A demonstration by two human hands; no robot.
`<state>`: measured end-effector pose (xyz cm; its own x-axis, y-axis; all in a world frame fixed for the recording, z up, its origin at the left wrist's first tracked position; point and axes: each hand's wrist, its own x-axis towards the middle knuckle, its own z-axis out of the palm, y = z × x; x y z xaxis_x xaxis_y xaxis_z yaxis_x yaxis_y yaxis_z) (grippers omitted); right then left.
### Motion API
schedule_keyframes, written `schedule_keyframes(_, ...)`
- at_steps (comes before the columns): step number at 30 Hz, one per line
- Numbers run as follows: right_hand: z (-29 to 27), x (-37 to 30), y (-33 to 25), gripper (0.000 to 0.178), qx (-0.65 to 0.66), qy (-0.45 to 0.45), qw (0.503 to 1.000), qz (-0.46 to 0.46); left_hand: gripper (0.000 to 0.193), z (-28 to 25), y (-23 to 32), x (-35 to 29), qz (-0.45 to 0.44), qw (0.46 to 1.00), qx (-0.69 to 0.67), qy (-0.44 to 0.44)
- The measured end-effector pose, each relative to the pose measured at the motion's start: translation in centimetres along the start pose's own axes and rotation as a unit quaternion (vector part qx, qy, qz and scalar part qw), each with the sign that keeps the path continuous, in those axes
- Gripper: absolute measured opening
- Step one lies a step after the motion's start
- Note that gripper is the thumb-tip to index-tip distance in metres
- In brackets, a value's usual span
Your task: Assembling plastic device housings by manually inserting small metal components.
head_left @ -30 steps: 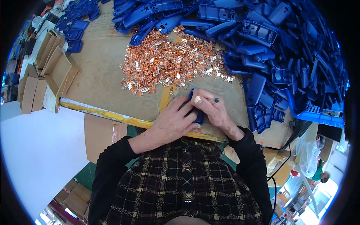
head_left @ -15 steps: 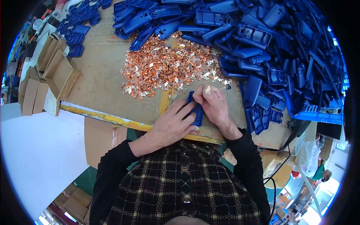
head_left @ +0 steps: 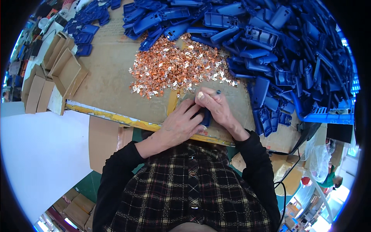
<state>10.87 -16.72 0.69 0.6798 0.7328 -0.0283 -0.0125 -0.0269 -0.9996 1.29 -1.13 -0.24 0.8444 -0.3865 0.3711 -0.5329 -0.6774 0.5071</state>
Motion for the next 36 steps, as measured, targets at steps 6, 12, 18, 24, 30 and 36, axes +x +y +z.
schedule_keyframes(6, 0.8, -0.3, 0.4, 0.028, -0.006, 0.032, 0.999, 0.015, 0.034, 0.6, 0.2, -0.5, -0.002, 1.000, -0.002, 0.015)
schedule_keyframes(12, 1.0, 0.5, 0.7, 0.026, 0.083, 0.073, 0.994, 0.001, 0.040, 0.6, 0.0, -0.7, -0.004, 0.999, 0.034, 0.006)
schedule_keyframes(18, 0.1, 1.2, 0.5, 0.030, 0.248, 0.121, 0.956, -0.101, 0.040, 0.7, 0.0, -0.7, -0.005, 0.999, 0.048, -0.003)
schedule_keyframes(24, -0.5, 0.9, -0.8, 0.029, 0.001, 0.192, 0.980, -0.054, 0.042, 0.3, 0.2, -0.7, -0.006, 0.999, 0.043, -0.003)
schedule_keyframes(30, -0.6, 2.1, 0.2, 0.014, -0.337, 0.143, 0.919, -0.144, 0.041, -3.2, 0.0, -3.0, 0.080, 0.995, -0.034, -0.049)
schedule_keyframes(36, 0.2, 2.5, 0.9, 0.007, -0.408, 0.120, 0.887, -0.177, 0.031, -12.9, -11.2, -3.2, -0.107, 0.959, 0.232, 0.119)
